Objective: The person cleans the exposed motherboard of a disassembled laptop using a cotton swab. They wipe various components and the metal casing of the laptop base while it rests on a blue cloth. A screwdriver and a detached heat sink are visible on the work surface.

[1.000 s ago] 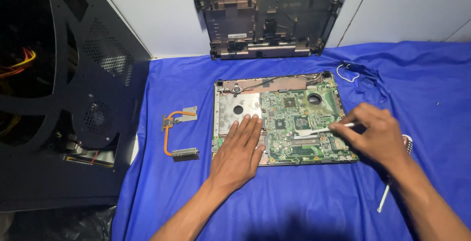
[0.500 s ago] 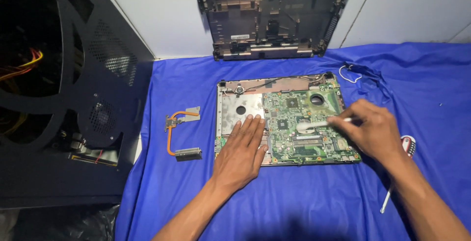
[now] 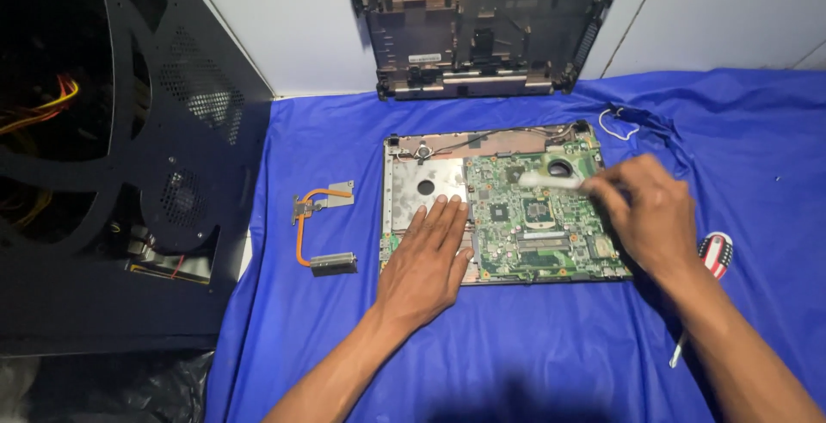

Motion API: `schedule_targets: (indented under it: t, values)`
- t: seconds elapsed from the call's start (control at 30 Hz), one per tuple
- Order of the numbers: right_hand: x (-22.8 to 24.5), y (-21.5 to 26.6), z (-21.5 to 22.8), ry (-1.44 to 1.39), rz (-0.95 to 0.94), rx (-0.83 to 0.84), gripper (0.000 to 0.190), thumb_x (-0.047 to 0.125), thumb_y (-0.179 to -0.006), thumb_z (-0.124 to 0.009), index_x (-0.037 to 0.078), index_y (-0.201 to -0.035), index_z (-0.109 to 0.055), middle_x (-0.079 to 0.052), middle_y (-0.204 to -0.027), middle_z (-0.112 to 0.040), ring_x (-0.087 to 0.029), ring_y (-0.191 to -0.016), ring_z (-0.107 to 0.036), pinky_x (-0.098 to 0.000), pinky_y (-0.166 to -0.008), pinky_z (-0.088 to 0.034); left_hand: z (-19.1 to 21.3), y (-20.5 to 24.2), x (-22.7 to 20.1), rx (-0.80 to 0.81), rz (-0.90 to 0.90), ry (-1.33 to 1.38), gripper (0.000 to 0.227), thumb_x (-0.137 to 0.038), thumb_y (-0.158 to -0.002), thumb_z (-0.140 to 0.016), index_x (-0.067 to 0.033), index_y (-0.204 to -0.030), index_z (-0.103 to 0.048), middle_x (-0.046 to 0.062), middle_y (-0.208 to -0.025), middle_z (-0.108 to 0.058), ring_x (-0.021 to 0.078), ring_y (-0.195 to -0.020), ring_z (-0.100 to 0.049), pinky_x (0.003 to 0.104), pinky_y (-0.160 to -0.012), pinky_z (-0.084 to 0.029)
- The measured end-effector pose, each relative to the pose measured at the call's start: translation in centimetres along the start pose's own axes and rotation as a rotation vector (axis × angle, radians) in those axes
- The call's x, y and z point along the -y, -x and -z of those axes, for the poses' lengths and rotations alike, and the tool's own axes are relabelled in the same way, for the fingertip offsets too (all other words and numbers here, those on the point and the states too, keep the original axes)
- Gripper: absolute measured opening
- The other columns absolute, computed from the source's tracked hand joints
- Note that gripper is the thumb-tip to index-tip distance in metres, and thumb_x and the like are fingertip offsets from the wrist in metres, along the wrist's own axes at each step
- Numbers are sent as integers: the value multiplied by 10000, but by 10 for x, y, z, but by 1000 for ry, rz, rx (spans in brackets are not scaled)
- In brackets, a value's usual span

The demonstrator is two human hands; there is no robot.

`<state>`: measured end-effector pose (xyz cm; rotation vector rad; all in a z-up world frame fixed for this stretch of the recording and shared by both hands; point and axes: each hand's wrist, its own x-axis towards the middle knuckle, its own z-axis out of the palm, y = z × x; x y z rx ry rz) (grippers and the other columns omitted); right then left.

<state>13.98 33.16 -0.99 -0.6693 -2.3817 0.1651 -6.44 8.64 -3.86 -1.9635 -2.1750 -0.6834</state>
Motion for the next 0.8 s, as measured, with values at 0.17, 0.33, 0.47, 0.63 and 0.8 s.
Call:
schedule_targets:
  t: [0.17, 0.33, 0.47, 0.63, 0.8]
  values:
    - [6, -6, -7, -68, -36, 111, 112, 196, -978, -739, 115, -1052, -760, -76, -953, -682, -260, -824, -634, -429, -707, -500, -4, 1, 2, -3, 0, 1, 578, -310, -1095, -395, 34, -1558, -362, 213, -1614, -405, 346, -1533, -327, 496, -1276, -222]
    - [8, -17, -22, -88, -120, 81, 109, 174, -1004, -703, 119, -1085, -751, -117, -1035, -675, -322, -929, -650, -456, -809, -495, -6, 3, 3, -49, -15, 20, 575, -303, -1084, -442, 36, -1545, -386, 226, -1592, -437, 375, -1512, -368, 522, -1265, -256]
    - [5, -24, -37, -91, -52, 134, 115, 221, -1004, -720, 171, -1102, -754, -62, -1008, -695, -276, -962, -683, -410, -824, -540, -3, 2, -1, 4, 34, 44, 587, -344, -1099, -386, 21, -1559, -385, 231, -1589, -436, 354, -1518, -354, 496, -1276, -219]
    - [30, -31, -32, -24, -58, 128, 88, 236, -1007, -722, 223, -1084, -762, -66, -973, -688, -353, -952, -719, -463, -834, -587, -2, 3, 0, 5, 59, 56, 586, -352, -1098, -394, 2, -1565, -404, 234, -1578, -456, 349, -1511, -373, 494, -1277, -226]
    - [85, -19, 6, 331, -117, 287, 179, 312, -1019, -601, 360, -1154, -709, 22, -1047, -648, -316, -841, -759, -450, -787, -650, -4, 3, 0, -1, 62, 63, 584, -355, -1104, -380, 0, -1567, -403, 231, -1580, -455, 344, -1510, -374, 489, -1279, -219]
